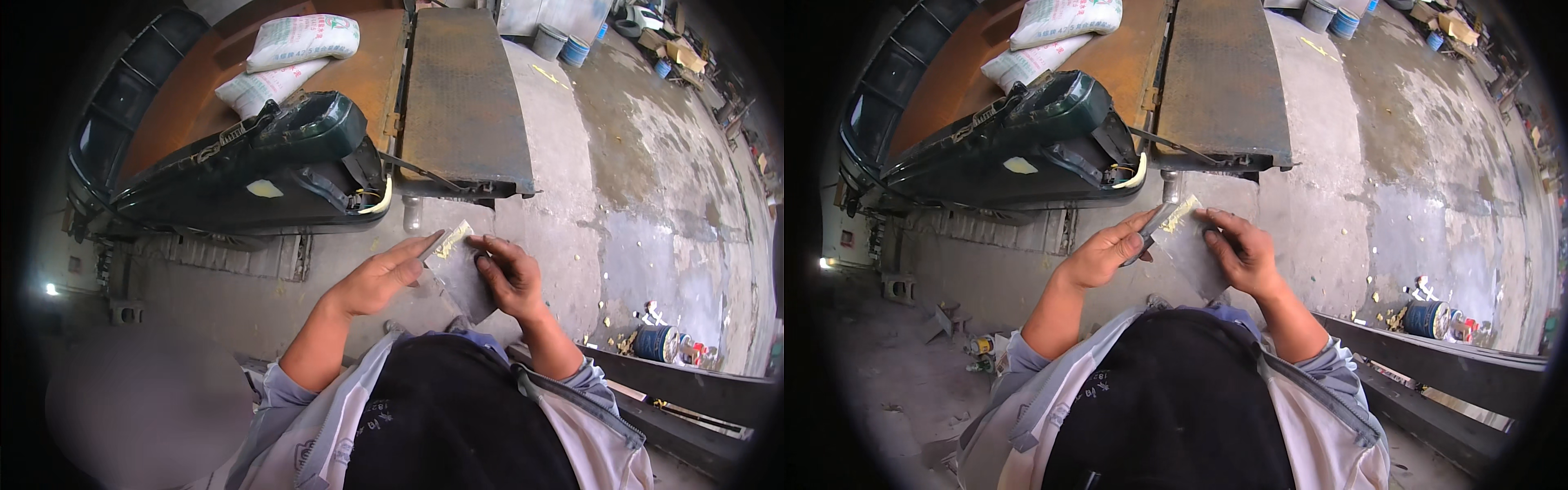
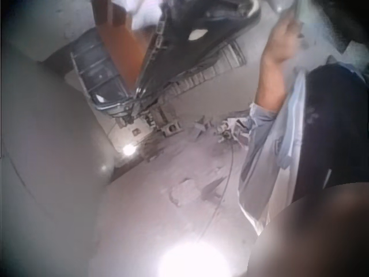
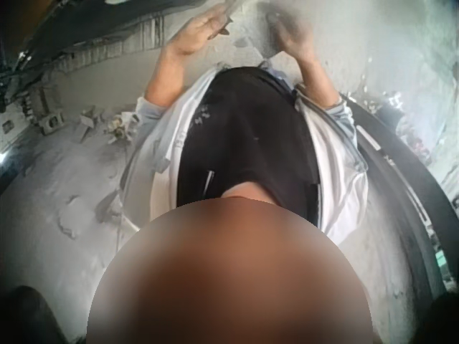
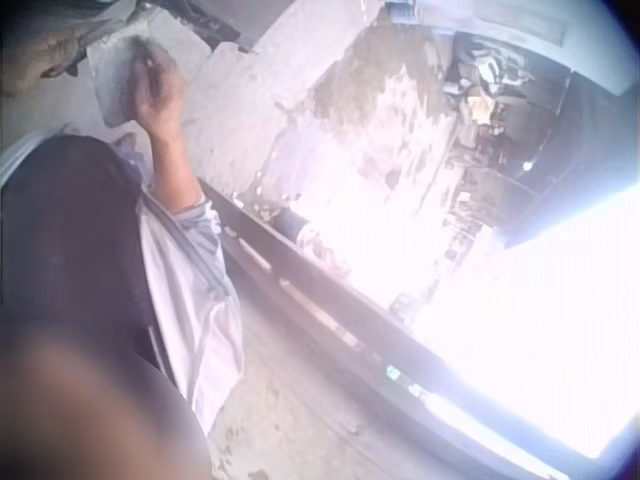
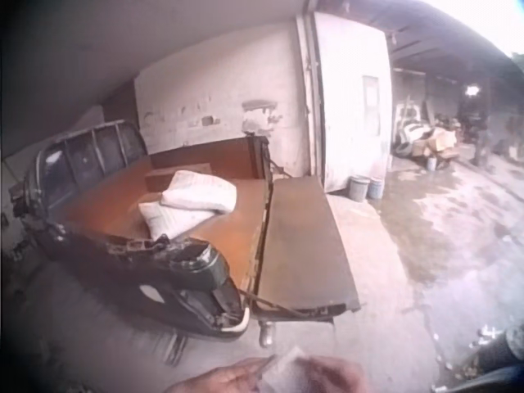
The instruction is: The person applies a beige body filler to a dark car bumper using a metal putty knife. They spread the filler across several areas of the bumper, then scrape excess material back onto the knife and continue smoothing the surface.
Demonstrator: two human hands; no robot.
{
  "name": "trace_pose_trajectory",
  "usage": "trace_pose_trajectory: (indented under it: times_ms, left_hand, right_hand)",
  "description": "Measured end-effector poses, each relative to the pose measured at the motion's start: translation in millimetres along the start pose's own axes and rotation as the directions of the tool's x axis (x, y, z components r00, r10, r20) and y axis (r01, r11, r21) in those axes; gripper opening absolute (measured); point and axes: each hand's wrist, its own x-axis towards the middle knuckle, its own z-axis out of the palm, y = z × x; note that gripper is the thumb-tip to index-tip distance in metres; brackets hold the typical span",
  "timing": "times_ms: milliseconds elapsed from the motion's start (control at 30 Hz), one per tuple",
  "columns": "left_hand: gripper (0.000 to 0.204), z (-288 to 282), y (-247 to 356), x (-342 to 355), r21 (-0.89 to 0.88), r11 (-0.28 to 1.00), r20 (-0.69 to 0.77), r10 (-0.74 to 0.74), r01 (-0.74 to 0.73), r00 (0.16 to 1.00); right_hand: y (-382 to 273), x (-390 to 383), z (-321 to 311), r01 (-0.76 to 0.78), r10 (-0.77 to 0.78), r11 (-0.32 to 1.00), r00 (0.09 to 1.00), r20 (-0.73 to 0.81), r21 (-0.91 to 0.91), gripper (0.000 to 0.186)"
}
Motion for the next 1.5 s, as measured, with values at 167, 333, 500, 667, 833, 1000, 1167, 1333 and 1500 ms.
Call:
trace_pose_trajectory:
  times_ms: [167, 333, 500, 667, 833, 1000, 1167, 1333, 1500]
  left_hand:
    - [0.053, -7, -13, -1, -0.212, 0.949, 0.104, -0.218, 0.235, 0.971]
    - [0.053, -1, -43, 2, 0.130, 0.900, 0.329, -0.434, 0.415, 0.838]
    - [0.042, 3, -31, 10, -0.649, 0.760, -0.242, -0.183, -0.019, 0.953]
    - [0.049, 20, 0, 38, -0.354, 0.830, -0.603, 0.149, -0.431, 0.784]
    - [0.050, 39, 14, 51, -0.149, 0.778, -0.640, 0.395, -0.611, 0.659]
    - [0.049, 53, 12, 55, 0.034, 0.742, -0.608, 0.548, -0.670, 0.575]
    - [0.047, 51, 18, 54, -0.009, 0.762, -0.592, 0.518, -0.648, 0.618]
    - [0.048, 53, 23, 48, -0.145, 0.767, -0.550, 0.463, -0.625, 0.696]
    - [0.050, 56, 24, 41, -0.200, 0.755, -0.564, 0.433, -0.625, 0.703]
  right_hand:
    - [0, 1, -6, 0.093, -0.096, 0.981, 0.995, -0.006, -0.170, 0.033]
    - [-8, 22, -20, 0.122, -0.146, 0.967, 0.985, -0.094, -0.223, 0.037]
    - [-8, 16, -8, -0.132, 0.193, 0.942, 0.965, -0.177, 0.308, 0.045]
    - [-22, -7, 31, -0.295, 0.338, 0.849, 0.941, -0.021, 0.438, 0.044]
    - [-39, 1, 51, -0.492, 0.530, 0.582, 0.833, 0.157, 0.648, 0.042]
    - [-38, 22, 42, -0.425, 0.544, 0.496, 0.832, 0.111, 0.758, 0.044]
    - [-46, 5, 50, -0.433, 0.543, 0.489, 0.831, 0.125, 0.757, 0.043]
    - [-37, 22, 36, -0.370, 0.448, 0.633, 0.891, 0.068, 0.680, 0.038]
    - [-46, 11, 41, -0.352, 0.400, 0.705, 0.914, 0.065, 0.615, 0.036]
